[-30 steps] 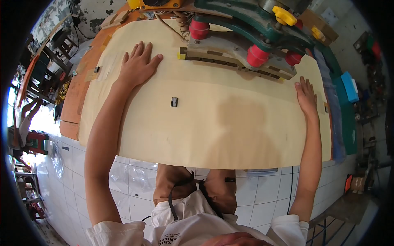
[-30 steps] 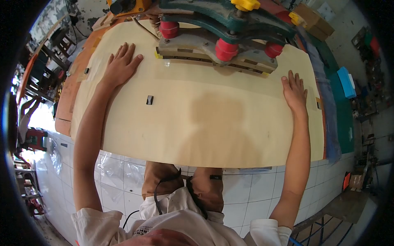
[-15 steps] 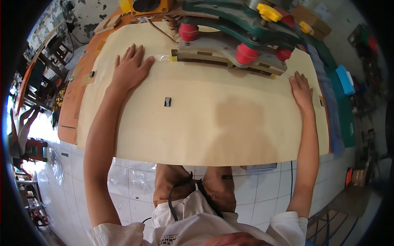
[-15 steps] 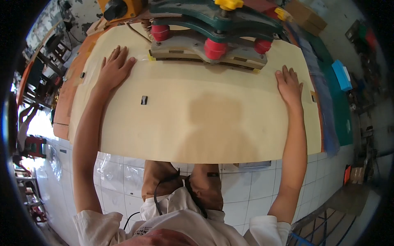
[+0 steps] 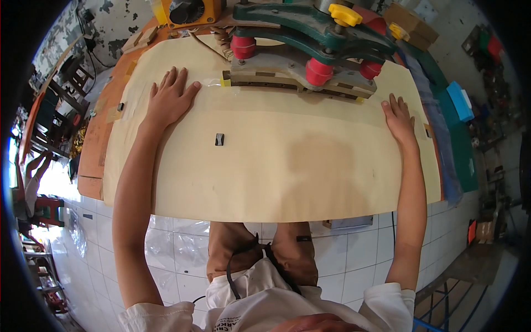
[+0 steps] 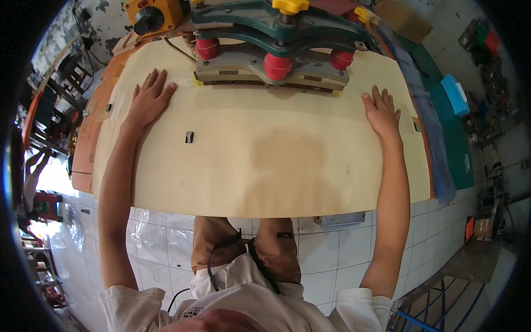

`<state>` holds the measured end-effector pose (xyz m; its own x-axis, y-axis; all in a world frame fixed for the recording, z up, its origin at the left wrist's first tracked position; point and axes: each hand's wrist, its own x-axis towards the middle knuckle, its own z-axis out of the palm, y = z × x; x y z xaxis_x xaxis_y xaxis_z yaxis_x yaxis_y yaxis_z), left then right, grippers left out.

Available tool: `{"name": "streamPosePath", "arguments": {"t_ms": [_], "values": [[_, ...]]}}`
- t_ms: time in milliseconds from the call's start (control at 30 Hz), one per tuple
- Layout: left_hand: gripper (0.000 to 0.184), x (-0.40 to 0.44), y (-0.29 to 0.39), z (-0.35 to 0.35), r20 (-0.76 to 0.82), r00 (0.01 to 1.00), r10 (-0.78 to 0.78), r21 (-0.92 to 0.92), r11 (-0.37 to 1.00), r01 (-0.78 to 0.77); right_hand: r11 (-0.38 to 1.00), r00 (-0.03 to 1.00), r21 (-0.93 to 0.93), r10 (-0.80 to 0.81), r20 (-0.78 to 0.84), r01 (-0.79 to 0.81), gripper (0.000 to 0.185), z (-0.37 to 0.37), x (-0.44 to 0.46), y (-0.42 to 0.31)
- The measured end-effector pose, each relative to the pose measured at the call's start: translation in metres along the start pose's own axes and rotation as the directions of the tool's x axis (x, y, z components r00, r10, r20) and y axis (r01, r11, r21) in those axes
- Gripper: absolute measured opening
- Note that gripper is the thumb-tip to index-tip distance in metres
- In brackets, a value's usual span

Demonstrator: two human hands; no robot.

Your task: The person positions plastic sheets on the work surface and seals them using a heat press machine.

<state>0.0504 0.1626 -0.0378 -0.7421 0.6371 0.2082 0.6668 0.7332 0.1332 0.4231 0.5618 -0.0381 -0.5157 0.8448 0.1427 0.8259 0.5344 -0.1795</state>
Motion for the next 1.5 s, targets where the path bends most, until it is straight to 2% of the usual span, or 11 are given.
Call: {"name": "streamPosePath", "arguments": {"t_ms": [667,767,833,933,1033,1067,1167,1267,1333,1433,1500], "values": [[0.07,-0.002,-0.005,0.0,-0.01,1.0,0.005,-0.023,1.0,-0.005,0.994,0.999,0.111,-0.016,-0.047,0.021,0.063,-0.007,-0.008,-0.001],[0.07,-0.004,-0.007,-0.001,-0.017,1.0,0.016,-0.063,0.998,-0.017,0.983,0.994,0.18,-0.011,-0.109,0.031,0.059,-0.009,-0.003,0.004],[0.071,0.0,-0.011,0.0,-0.038,0.999,0.024,-0.091,0.995,-0.027,0.902,0.97,0.416,-0.008,-0.244,0.112,0.05,-0.014,0.009,0.016],[0.071,-0.001,-0.012,-0.012,-0.023,1.0,-0.003,-0.076,0.997,0.001,0.821,0.935,0.526,-0.025,-0.353,0.221,0.042,-0.045,0.011,0.025],[0.067,-0.014,-0.005,-0.046,0.06,0.994,0.087,0.012,0.996,-0.088,0.737,0.937,0.638,0.016,-0.349,0.225,0.038,-0.073,-0.013,0.018],[0.067,-0.027,0.0,-0.06,0.059,0.995,0.086,0.011,0.996,-0.087,0.689,0.919,0.648,-0.07,-0.387,0.325,0.032,-0.072,-0.018,0.022],[0.06,-0.084,0.012,-0.091,0.007,0.976,0.219,0.006,0.976,-0.219,0.718,0.935,0.605,-0.204,-0.289,0.344,0.032,-0.075,-0.063,0.025],[0.052,-0.134,0.007,-0.095,-0.096,0.954,0.285,-0.116,0.948,-0.295,0.753,0.951,0.602,-0.107,-0.29,0.268,0.036,-0.069,-0.121,0.017],[0.045,-0.153,-0.002,-0.09,-0.144,0.975,0.17,-0.356,0.91,-0.211,0.763,0.945,0.59,-0.084,-0.315,0.265,0.036,-0.058,-0.141,0.02],[0.04,-0.16,-0.016,-0.077,-0.201,0.977,0.068,-0.53,0.831,-0.167,0.693,0.947,0.686,0.014,-0.32,0.221,0.035,-0.051,-0.161,0.022],[0.039,-0.164,-0.02,-0.068,-0.191,0.98,0.052,-0.543,0.827,-0.149,0.467,0.968,0.88,0.17,-0.185,0.086,0.033,-0.047,-0.163,0.029]]}}
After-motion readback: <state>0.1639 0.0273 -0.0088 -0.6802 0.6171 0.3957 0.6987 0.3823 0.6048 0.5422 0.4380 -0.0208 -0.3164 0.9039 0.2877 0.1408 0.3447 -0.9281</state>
